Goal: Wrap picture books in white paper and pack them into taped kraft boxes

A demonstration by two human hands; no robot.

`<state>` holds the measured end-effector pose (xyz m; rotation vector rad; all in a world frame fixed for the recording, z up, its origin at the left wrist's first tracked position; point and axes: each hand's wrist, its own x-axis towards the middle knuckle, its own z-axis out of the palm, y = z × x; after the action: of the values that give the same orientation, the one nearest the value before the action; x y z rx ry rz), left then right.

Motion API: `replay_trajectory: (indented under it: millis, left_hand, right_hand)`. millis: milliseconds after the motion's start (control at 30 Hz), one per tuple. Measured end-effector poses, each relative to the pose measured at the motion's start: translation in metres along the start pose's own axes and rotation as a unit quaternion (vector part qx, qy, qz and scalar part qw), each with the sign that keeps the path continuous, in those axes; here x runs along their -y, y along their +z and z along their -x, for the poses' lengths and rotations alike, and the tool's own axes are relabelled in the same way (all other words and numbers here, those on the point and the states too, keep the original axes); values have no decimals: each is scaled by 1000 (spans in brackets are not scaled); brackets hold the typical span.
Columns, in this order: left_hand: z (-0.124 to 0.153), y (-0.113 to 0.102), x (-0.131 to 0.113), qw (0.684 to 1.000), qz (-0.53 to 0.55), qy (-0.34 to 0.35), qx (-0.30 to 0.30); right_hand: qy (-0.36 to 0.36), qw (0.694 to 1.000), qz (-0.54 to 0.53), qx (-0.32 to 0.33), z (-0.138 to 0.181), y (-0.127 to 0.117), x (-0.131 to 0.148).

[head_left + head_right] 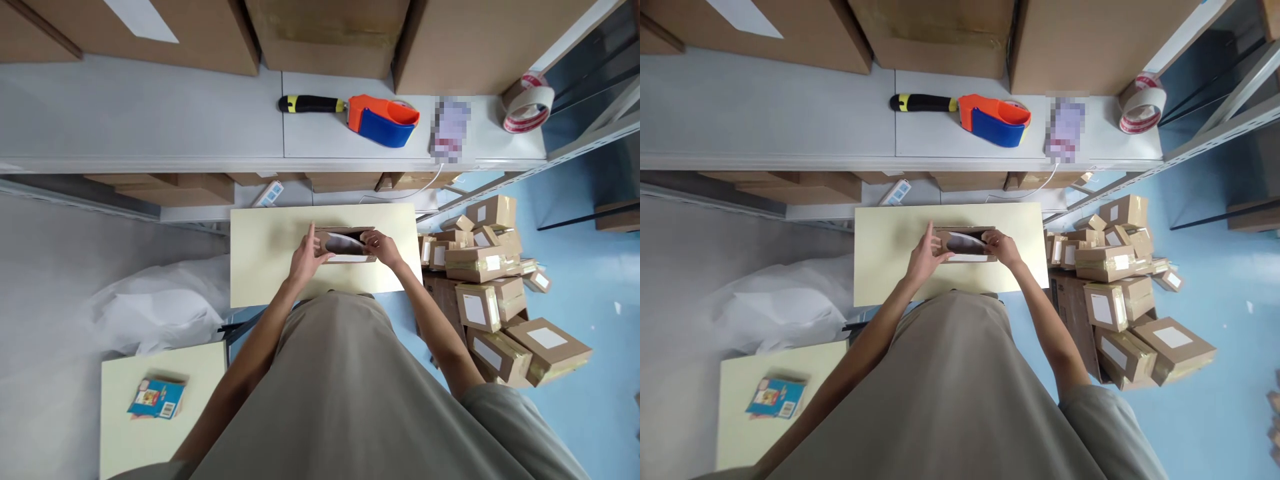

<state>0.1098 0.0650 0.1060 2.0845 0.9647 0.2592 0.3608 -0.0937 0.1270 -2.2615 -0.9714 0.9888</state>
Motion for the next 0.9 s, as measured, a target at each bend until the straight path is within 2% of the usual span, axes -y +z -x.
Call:
replay_trajectory:
  millis: [133, 267, 333, 467, 700, 900]
  left_hand:
    - [-15, -2, -6, 997, -73, 1, -11]
    - [-12, 6, -11, 993, -101, -3, -55]
    - [-6, 14, -12, 990, -112, -9, -84]
    - [2, 26, -10, 987, -106, -13, -121]
    - [-1, 28, -6, 991, -77, -11, -108]
    - [0, 30, -9, 990, -69, -19, -125]
  right_hand:
    - [4, 999, -31, -16, 6, -13, -12]
    - [-54, 995, -79, 6, 6, -20, -21]
    - [-79, 995, -52, 8, 3, -18, -25]
    - [-93, 995, -21, -30, 0, -5, -32]
    - [-34, 980, -153, -119, 5, 25, -38]
    - [-2, 969, -203, -142, 3, 30, -32]
